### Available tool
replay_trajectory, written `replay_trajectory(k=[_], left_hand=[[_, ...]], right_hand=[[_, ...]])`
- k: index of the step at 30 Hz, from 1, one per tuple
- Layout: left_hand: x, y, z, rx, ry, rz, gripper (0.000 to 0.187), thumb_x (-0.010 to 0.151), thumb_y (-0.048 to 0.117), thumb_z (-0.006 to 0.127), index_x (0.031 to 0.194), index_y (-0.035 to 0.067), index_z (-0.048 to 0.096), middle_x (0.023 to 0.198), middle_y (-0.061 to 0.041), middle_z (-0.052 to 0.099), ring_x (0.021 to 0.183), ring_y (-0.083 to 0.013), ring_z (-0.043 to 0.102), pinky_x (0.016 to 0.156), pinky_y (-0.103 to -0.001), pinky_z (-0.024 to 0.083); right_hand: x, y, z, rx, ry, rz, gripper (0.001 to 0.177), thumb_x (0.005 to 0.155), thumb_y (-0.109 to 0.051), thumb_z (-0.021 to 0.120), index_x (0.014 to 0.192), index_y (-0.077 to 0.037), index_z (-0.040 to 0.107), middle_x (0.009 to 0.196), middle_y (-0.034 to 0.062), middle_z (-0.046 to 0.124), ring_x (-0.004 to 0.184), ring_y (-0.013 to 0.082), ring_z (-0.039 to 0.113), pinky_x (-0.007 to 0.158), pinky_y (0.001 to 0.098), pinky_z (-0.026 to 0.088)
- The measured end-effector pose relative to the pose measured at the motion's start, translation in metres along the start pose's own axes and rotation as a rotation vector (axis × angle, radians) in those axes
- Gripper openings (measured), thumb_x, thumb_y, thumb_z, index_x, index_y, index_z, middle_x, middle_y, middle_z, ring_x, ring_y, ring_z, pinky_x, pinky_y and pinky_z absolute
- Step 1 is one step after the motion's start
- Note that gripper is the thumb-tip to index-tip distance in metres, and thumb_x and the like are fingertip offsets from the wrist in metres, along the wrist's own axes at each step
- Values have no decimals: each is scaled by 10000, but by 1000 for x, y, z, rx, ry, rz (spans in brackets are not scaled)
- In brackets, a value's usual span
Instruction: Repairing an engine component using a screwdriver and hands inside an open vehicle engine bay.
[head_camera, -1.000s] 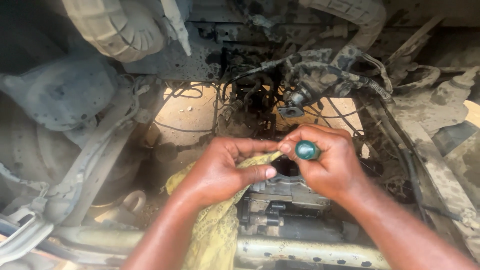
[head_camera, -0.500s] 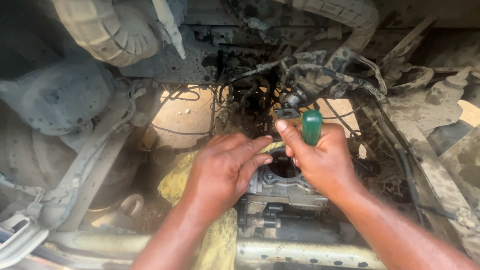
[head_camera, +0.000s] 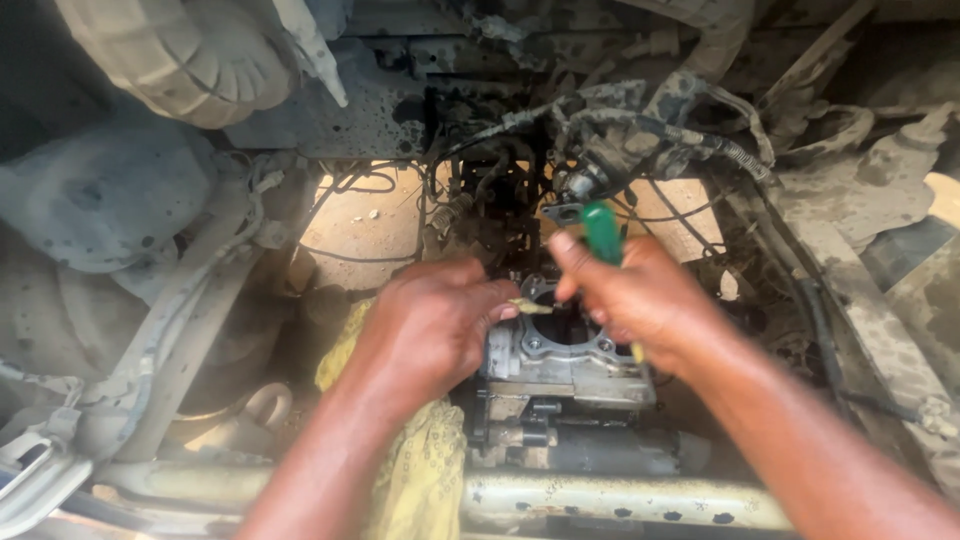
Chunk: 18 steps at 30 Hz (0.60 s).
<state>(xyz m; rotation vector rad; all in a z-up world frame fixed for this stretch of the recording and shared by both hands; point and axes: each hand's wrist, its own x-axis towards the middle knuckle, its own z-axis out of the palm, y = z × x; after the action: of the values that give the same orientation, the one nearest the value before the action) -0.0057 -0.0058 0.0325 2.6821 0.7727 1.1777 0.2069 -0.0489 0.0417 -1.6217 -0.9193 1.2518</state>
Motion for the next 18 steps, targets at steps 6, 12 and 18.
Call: replay_trajectory(k=[6, 12, 18], left_hand=[[6, 0, 14, 158, -338, 34, 260, 759, -71, 625, 882, 91, 786, 792, -105, 691, 849, -270, 694, 777, -413, 588], [24, 14, 17, 346, -512, 109, 199, 755, -45, 602, 732, 68, 765, 862, -121, 713, 872, -263, 710, 1036, -481, 491], [30, 20, 23, 433, -590, 247, 118, 735, 50, 627, 712, 27, 739, 936, -137, 711, 927, -275, 682, 966, -444, 491]], right_hand=[[3, 1, -10, -88, 195, -206, 450, 923, -463, 678, 751, -48, 675, 499, -26, 430, 406, 101, 351, 368, 286, 261], [4, 3, -13, -142, 245, -331, 444, 929, -459, 690, 741, -57, 705, 515, -24, 481, 433, 94, 404, 395, 288, 312], [3, 3, -17, -160, 251, -414, 460, 920, -483, 700, 735, -62, 719, 527, -28, 516, 462, 92, 441, 427, 302, 354]])
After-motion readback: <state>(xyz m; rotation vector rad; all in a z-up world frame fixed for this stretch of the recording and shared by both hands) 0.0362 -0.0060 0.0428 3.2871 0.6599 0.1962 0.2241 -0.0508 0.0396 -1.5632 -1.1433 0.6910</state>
